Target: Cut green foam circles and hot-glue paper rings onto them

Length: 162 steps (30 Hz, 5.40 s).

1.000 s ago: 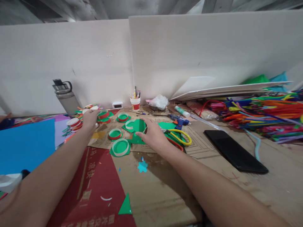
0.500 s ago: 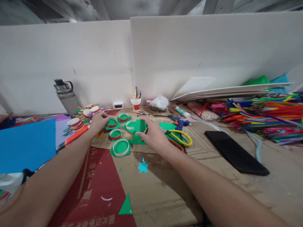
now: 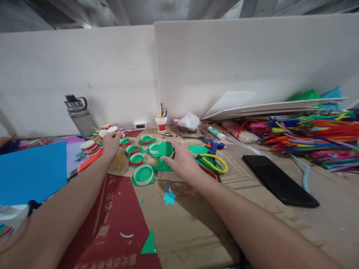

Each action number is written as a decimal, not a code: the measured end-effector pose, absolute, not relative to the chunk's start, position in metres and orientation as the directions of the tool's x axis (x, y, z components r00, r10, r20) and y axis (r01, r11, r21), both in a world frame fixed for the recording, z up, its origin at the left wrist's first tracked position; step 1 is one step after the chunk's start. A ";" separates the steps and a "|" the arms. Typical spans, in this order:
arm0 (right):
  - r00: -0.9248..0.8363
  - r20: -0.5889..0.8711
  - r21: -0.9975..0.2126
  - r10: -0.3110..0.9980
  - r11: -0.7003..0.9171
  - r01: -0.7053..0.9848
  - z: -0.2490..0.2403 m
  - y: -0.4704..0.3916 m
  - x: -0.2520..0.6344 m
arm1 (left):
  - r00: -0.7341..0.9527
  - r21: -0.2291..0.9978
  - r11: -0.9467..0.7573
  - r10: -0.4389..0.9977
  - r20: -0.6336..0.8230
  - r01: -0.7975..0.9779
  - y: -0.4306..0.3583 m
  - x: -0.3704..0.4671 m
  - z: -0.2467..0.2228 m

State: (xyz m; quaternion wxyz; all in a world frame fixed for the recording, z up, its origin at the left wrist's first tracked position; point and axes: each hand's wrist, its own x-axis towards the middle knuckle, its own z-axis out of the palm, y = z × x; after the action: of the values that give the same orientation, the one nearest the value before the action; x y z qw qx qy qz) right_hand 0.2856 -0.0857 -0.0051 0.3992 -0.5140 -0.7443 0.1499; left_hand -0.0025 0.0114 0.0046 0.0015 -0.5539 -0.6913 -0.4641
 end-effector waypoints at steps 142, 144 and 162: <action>-0.054 0.250 -0.906 0.967 0.214 -0.365 0.004 -0.085 0.280 | 0.346 0.540 -0.707 0.700 0.625 0.456 -0.075 0.133 0.024; -0.066 0.246 -0.901 0.967 0.203 -0.384 0.004 -0.086 0.280 | 0.341 0.516 -0.695 0.706 0.621 0.500 -0.075 0.131 0.028; -0.204 0.021 -0.884 0.979 -0.077 -0.461 0.010 -0.091 0.274 | 0.356 0.395 -0.760 0.609 0.708 0.516 -0.088 0.139 0.019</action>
State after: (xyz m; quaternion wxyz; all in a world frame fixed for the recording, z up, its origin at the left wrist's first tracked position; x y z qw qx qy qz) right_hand 0.2739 -0.0913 0.0103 0.5446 -0.3186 -0.4060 0.6612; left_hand 0.1386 -0.0876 0.0190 -0.0518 -0.8218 -0.3423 -0.4525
